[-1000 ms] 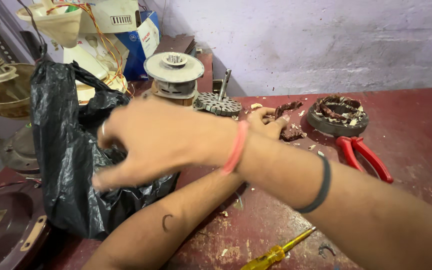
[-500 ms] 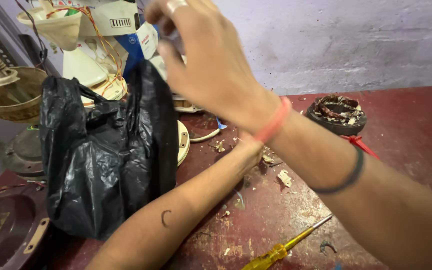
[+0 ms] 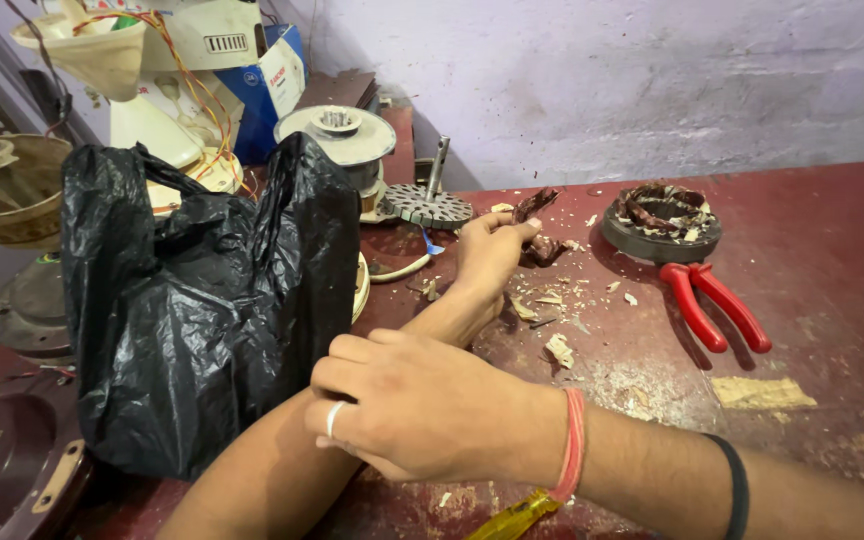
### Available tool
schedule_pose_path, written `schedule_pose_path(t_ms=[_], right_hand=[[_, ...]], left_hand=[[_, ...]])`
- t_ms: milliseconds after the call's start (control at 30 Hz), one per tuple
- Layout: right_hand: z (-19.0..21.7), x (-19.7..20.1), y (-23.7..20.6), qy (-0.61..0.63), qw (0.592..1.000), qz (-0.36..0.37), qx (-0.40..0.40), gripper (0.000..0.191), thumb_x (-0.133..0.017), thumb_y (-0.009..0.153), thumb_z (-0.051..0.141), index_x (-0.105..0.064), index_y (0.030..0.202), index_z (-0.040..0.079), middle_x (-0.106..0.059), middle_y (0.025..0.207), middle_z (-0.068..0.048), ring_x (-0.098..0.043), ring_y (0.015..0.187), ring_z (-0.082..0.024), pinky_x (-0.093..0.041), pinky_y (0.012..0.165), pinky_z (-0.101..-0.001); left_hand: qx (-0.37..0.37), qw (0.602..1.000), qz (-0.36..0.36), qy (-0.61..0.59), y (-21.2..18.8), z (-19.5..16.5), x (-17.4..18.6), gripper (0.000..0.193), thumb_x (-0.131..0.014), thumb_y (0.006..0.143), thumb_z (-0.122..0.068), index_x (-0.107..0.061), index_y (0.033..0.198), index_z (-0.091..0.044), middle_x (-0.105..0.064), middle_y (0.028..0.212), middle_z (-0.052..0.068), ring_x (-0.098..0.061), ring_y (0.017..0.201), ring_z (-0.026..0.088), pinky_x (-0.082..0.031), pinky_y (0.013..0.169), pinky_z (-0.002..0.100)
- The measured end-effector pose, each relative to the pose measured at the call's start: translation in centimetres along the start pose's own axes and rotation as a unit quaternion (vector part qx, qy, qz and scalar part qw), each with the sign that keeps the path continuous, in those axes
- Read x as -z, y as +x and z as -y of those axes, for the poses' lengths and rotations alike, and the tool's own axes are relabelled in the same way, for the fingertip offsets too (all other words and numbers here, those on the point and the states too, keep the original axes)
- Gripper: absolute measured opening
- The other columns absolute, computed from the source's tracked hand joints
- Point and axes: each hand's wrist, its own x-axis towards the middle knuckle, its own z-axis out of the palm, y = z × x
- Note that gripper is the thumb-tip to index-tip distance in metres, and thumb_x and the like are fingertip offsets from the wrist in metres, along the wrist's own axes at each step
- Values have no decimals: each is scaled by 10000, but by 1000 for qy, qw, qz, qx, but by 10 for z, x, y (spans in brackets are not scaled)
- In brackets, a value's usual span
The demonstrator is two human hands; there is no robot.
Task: The person removes copper windings from a motor stator by hand and with wire cutters. They pull and cut the wires, then place the removed material into a black plastic bag on the workbench.
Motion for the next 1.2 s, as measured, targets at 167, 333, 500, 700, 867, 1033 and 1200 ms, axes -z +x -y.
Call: schedule_pose_path(t_ms=[167,333,500,700,867,1033,1200], right_hand=[[-14,24,-23,-28,997,-33,-56,162,-691,967,161,-630,886,34,-610,853,-107,-609,861,-304,-499,776,-454],[-14,56,-49,-27,989,-49,-134,218,-721,851,151,-694,1025,22,-678,934,-134,-679,885,-307,-562,751,-427],[9,17,-37,-60,997,-41,7,511,-620,885,118,-641,1395,150,-645,1286,-149,-652,1186,-286,-532,970,-436],[3,-14,-15,-30,999,-9,44,199,-603,970,148,-672,1149,94,-652,1109,-76,-644,1033,-240,-527,857,-389],[-7,0,-28,-38,997,41,46,80,-654,897,115,-659,922,39,-608,927,-89,-638,940,-278,-529,804,-407],[-24,29,-69,-36,997,30,-67,138,-706,735,103,-694,863,55,-584,801,-71,-625,807,-268,-519,696,-418],[-65,81,-116,-169,949,-103,-244,63,-766,832,113,-759,882,76,-734,835,-74,-704,693,-204,-564,586,-319]], left_hand=[[-38,996,54,-59,8,2,1,148,-694,920,-116,-746,919,23,-739,739,96,-674,651,152,-526,637,321],[-71,994,1,86,10,2,3,221,-758,867,-197,-769,1021,-39,-771,777,39,-672,669,87,-511,629,276],[-107,983,-43,144,-2,0,8,267,-786,858,-212,-761,1061,-41,-780,832,19,-681,727,68,-518,670,243],[-131,982,-15,134,-7,-1,7,263,-764,876,-203,-774,1048,-4,-795,857,37,-694,754,70,-530,680,246],[-115,980,-51,153,-2,-3,10,312,-783,855,-217,-749,1092,-17,-785,839,45,-694,730,81,-532,680,252],[-75,997,-2,18,5,-3,13,257,-664,943,-219,-747,993,19,-753,757,67,-706,658,129,-535,615,301],[-128,991,-12,42,5,-4,12,310,-611,1007,-240,-753,915,19,-746,715,57,-592,601,73,-471,553,266]])
